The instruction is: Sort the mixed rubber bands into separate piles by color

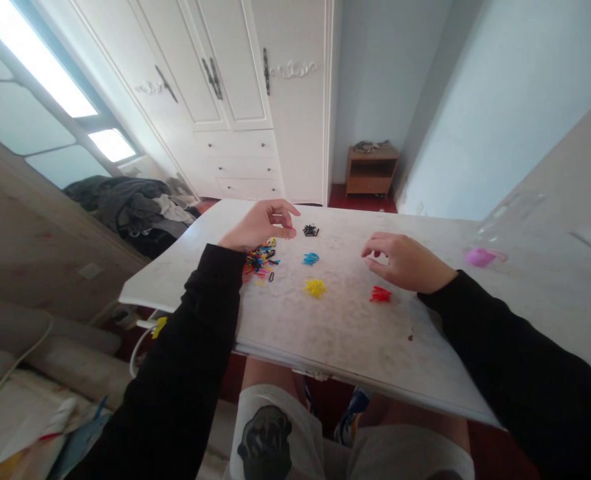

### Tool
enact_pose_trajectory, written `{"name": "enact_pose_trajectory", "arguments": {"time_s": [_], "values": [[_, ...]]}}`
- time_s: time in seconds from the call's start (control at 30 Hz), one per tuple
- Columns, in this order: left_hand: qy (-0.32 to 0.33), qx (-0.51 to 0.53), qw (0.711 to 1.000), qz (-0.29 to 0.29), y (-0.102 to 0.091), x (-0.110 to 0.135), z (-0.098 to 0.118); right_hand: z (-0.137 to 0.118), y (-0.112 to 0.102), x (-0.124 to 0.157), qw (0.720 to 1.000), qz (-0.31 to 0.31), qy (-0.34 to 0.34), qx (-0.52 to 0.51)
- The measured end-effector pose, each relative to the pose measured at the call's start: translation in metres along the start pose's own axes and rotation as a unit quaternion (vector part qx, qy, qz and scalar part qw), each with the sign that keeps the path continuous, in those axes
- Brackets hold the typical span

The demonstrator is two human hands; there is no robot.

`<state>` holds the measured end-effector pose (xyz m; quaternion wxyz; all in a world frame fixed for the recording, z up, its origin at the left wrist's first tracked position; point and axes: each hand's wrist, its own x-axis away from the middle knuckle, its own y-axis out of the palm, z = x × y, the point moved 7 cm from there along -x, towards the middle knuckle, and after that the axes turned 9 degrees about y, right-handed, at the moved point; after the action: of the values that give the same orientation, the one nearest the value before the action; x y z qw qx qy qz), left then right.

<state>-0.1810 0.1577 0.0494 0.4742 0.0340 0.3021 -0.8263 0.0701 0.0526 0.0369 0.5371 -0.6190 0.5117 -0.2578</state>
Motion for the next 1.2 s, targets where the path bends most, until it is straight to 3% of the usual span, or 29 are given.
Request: {"name": "enact_pose_trajectory", "arguments": {"time_s": [0.17, 0.3, 0.4, 0.77, 0.83, 1.0, 1.2], "values": [[0.053, 0.170, 0.983, -0.038, 0.055, -0.024, 0.015, -0.002, -0.006, -0.002, 0.994, 0.039, 0.020, -0.103], [0.071, 0.234, 0.962, -0.119, 0.105, -0.039, 0.038, 0.001, -0.018, -0.001, 0.966, 0.107, 0.024, -0.234], [0.075, 0.284, 0.943, -0.156, 0.125, -0.043, 0.045, 0.002, -0.021, -0.001, 0.955, 0.107, -0.001, -0.278], [0.069, 0.288, 0.939, -0.175, 0.128, -0.027, 0.034, 0.000, -0.013, -0.003, 0.945, 0.084, 0.002, -0.317], [0.064, 0.284, 0.940, -0.178, 0.130, -0.026, 0.032, 0.011, -0.016, -0.004, 0.943, 0.106, 0.030, -0.313], [0.052, 0.274, 0.950, -0.141, 0.127, -0.027, 0.023, 0.061, -0.036, -0.001, 0.931, 0.233, 0.129, -0.248], [0.054, 0.259, 0.959, -0.099, 0.118, -0.028, 0.021, 0.097, -0.017, -0.004, 0.949, 0.180, 0.186, -0.181]]}}
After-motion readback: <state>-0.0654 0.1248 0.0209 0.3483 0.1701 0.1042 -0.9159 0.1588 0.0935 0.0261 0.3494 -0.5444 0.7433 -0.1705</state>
